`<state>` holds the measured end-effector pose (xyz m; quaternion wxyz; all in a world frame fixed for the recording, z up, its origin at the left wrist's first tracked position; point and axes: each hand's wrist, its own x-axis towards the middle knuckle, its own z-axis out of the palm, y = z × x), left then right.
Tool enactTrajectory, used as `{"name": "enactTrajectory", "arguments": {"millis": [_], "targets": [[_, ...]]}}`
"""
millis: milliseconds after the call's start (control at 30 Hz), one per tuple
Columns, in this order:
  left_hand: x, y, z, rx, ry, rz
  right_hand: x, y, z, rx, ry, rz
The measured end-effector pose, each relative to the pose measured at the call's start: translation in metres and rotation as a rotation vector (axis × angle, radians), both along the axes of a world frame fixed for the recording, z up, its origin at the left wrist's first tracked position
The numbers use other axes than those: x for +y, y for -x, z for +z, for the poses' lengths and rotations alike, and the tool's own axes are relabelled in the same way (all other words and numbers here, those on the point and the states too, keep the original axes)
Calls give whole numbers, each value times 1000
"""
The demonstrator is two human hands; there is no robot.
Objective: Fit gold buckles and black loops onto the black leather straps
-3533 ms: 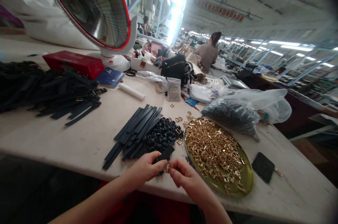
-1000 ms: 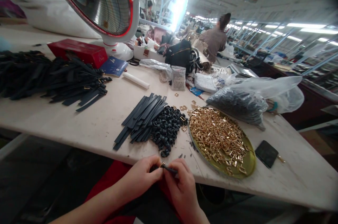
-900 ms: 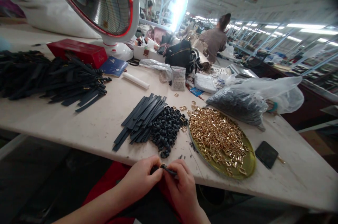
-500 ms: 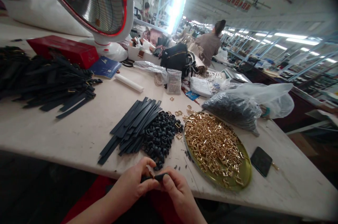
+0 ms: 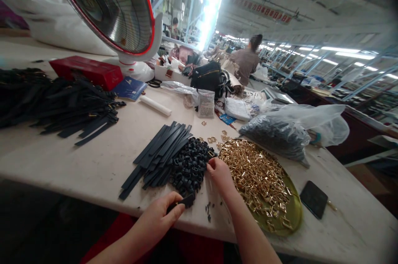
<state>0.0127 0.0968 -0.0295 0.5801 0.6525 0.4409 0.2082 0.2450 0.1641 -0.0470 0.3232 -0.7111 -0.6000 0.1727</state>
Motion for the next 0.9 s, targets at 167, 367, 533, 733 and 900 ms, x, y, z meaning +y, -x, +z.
{"name": "enactTrajectory", "arguments": {"millis": [167, 367, 533, 733, 900], "targets": [[1, -4, 3, 0, -32, 26, -25, -12, 8, 132, -3, -62], [0, -11, 9, 24, -76, 51, -69, -3, 20, 529, 137, -84], [5, -28, 14, 49, -161, 38, -90, 25, 27, 895, 283, -55], [5, -32, 16, 279, -324, 18, -99, 50, 34, 985, 291, -31], [1, -27, 16, 475, -416, 17, -106, 55, 38, 1060, 371, -15]]}}
